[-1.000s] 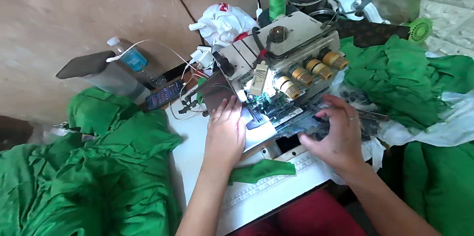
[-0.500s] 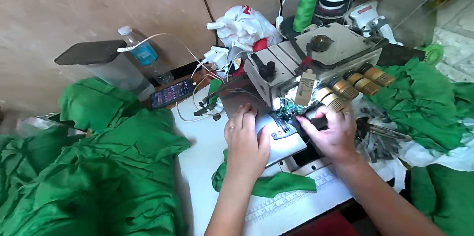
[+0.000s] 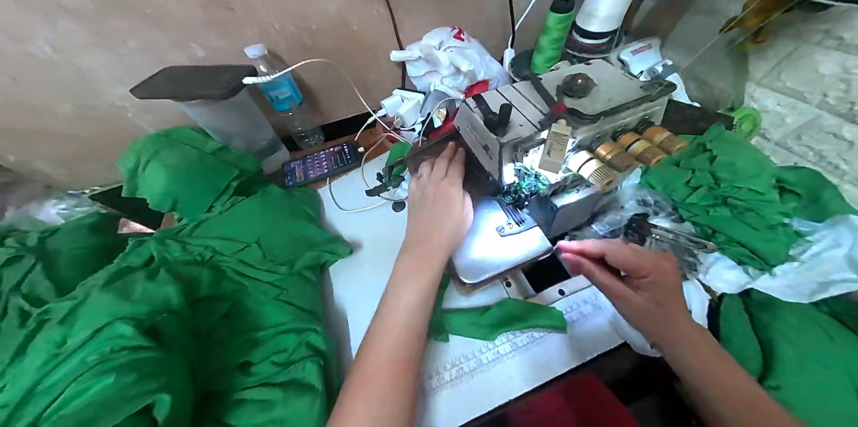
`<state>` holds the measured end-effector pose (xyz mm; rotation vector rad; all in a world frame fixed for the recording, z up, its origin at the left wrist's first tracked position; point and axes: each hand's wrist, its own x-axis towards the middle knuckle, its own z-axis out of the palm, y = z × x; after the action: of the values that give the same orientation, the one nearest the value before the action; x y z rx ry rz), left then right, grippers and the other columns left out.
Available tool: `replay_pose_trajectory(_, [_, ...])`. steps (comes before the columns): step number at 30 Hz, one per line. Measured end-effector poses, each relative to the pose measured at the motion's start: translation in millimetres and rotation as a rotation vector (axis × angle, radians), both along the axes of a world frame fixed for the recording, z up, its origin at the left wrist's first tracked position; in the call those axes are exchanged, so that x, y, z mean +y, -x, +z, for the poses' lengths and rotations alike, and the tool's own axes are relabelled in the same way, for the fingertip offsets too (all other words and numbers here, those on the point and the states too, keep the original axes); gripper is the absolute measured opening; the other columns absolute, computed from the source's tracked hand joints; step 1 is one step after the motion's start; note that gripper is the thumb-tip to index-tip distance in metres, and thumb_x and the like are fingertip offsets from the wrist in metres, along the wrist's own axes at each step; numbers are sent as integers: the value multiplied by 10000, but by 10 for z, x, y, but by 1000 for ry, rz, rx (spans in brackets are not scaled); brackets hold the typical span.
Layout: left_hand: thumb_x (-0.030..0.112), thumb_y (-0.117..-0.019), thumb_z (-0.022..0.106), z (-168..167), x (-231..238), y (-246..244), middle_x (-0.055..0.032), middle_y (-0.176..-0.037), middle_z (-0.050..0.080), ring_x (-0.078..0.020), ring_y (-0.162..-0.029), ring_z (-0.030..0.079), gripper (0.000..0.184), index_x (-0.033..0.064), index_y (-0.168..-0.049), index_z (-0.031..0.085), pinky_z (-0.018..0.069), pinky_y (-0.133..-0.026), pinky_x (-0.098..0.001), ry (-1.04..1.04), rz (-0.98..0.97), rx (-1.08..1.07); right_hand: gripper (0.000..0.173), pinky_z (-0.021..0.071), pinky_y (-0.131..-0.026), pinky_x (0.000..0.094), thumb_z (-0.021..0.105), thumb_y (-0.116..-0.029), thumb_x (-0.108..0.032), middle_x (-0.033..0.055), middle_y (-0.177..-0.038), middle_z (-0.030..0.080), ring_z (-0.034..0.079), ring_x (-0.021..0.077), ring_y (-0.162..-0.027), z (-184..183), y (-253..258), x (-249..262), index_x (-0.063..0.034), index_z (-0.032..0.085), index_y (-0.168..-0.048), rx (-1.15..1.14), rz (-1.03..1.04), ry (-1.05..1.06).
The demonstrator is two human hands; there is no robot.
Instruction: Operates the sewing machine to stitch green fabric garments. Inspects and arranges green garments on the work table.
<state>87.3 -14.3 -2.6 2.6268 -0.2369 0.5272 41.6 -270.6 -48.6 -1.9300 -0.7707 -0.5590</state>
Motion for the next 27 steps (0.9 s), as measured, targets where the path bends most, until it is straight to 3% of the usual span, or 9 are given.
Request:
replay_pose_trajectory(3, [180,-1059,419,-15,113,-109,-113,-1529,532,-318,-1467,429,430,55,-1431,594,285,-1201,-573,-46,-118,81,325,469,-609,71,634,-1011,-338,-22,-722,684,576,-83,-644,26,75,4,-65,728,-860,-26,45,-15])
replay_pose_trajectory(5, [197,-1062,438,-36,114,5,-121,-1467,592,-306,-1422,497,407,46,-1384,636,348,-1174,-564,-99,-116,34,401,433,-593,88,594,-1030,-387,-27,-658,611,542,-63,-626,37,91,-21,-81,661,-779,-40,40,3])
replay_pose_trajectory(8, [158,-1043,502,-62,1,379,-157,-1364,663,-333,-1317,601,350,-3,-1289,691,477,-1081,-522,-123,5,-27,226,511,-850,177,600,-1016,-282,-27,-875,725,646,9,-871,56,54,-22,-124,757,-974,-57,-4,85])
replay_pose_trajectory(10, [147,-1026,537,-79,-89,631,-184,-1305,690,-364,-1263,637,328,-27,-1240,714,521,-1034,-498,-81,91,-68,202,521,-906,208,600,-1006,-210,-1,-936,749,671,60,-936,81,-11,39,-124,782,-1028,-107,-26,118])
replay_pose_trajectory(16, [184,-968,656,-155,-182,985,-152,-1167,751,-330,-1094,722,240,4,-1067,781,572,-936,-439,43,185,-191,287,520,-533,354,523,-1031,-207,92,-801,700,656,224,-627,470,-201,423,-133,770,-1159,-280,-88,344])
replay_pose_trajectory(19, [174,-938,703,-162,-141,985,-137,-1091,756,-262,-1003,739,161,25,-936,765,593,-873,-377,107,181,-202,351,479,-440,400,555,-987,-99,105,-697,624,610,272,-524,615,-302,633,-165,737,-1279,-294,-108,555])
replay_pose_trajectory(21, [158,-932,710,-177,-128,976,-134,-1040,743,-230,-948,729,141,24,-910,746,594,-844,-339,133,170,-215,338,464,-427,392,621,-935,-38,104,-676,617,617,278,-526,654,-354,729,-138,758,-1227,-339,-129,644])
replay_pose_trajectory(24, [123,-928,701,-204,-114,969,-120,-956,711,-193,-862,699,107,20,-910,725,579,-789,-288,142,153,-235,46,470,-436,417,682,-927,-66,136,-677,612,639,308,-551,705,-367,769,-41,713,-903,-338,-134,724])
replay_pose_trajectory(27, [104,-940,674,-233,-64,961,-141,-967,704,-236,-925,702,111,4,-906,705,575,-845,-314,127,104,-247,105,480,-439,414,666,-941,-88,141,-718,618,636,304,-564,702,-315,681,-27,710,-867,-375,-85,683])
